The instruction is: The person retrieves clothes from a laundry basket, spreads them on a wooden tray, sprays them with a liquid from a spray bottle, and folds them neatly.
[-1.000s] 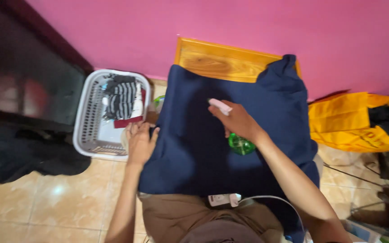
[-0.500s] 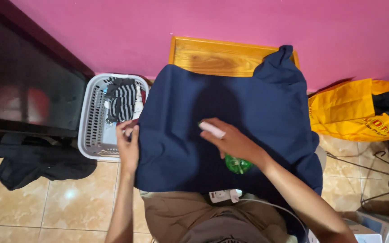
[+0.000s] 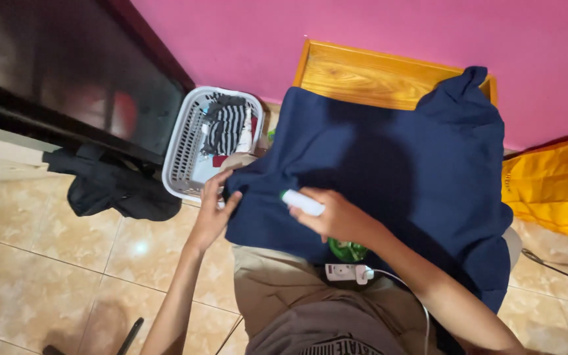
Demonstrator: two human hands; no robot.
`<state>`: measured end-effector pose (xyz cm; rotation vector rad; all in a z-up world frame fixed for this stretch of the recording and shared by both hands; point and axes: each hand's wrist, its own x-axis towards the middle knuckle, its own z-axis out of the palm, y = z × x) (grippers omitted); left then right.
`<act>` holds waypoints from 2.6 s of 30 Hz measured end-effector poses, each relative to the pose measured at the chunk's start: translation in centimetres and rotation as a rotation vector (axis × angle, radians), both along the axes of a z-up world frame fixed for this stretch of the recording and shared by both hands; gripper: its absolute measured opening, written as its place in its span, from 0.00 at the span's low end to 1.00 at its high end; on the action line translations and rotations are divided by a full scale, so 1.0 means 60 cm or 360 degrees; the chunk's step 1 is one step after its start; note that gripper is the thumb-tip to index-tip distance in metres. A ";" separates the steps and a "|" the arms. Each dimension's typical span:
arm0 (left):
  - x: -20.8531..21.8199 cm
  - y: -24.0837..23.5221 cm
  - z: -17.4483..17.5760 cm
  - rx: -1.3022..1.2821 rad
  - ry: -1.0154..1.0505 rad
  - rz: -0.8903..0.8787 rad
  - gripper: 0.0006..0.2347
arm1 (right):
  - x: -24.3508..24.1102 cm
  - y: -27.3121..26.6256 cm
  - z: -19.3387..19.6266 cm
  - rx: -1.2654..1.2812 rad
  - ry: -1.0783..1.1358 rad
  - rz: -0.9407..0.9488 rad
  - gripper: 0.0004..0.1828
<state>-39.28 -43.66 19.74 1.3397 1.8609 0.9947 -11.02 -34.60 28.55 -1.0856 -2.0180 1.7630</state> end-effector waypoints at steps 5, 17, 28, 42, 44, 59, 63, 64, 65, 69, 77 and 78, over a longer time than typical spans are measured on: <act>0.040 -0.074 0.040 -0.0336 0.0242 -0.0143 0.33 | -0.021 -0.032 0.023 -0.0104 -0.0079 0.0348 0.08; 0.057 -0.161 0.024 -0.0177 0.0272 -0.0333 0.12 | -0.004 -0.007 0.055 0.0036 -0.0314 0.0135 0.17; 0.060 -0.157 0.027 0.0509 0.0740 -0.0273 0.03 | 0.056 -0.014 0.081 -0.0278 -0.0809 0.0369 0.42; 0.078 -0.160 -0.032 0.0416 0.0901 -0.0453 0.12 | 0.263 -0.023 0.070 -0.0396 -0.0589 -0.0274 0.16; 0.078 -0.157 -0.044 0.0422 0.0922 -0.0503 0.11 | 0.280 -0.032 0.079 -0.0378 -0.0699 -0.0387 0.18; 0.089 -0.154 -0.070 0.0547 0.0893 -0.0403 0.03 | 0.451 -0.142 0.072 -0.0424 -0.0756 -0.0839 0.20; 0.090 -0.151 -0.059 0.0543 0.0855 -0.0440 0.07 | 0.470 -0.200 0.077 -0.0569 -0.0846 -0.0946 0.27; 0.091 -0.151 -0.056 0.0535 0.0850 -0.0441 0.07 | 0.478 -0.213 0.075 -0.0577 -0.0852 -0.0944 0.27; 0.092 -0.151 -0.053 0.0573 0.0809 -0.0430 0.06 | 0.485 -0.227 0.073 -0.0667 -0.0842 -0.0968 0.31; 0.075 -0.151 -0.063 0.0459 0.0450 -0.0197 0.18 | 0.485 -0.263 0.108 -0.0918 -0.1088 -0.1116 0.33; 0.073 -0.091 0.031 0.0914 0.0514 -0.0167 0.06 | 0.547 -0.249 0.070 -0.0630 -0.1045 -0.1135 0.31; 0.074 -0.068 0.037 0.0916 0.0481 -0.0204 0.05 | 0.559 -0.234 0.062 -0.0395 -0.0898 -0.1146 0.29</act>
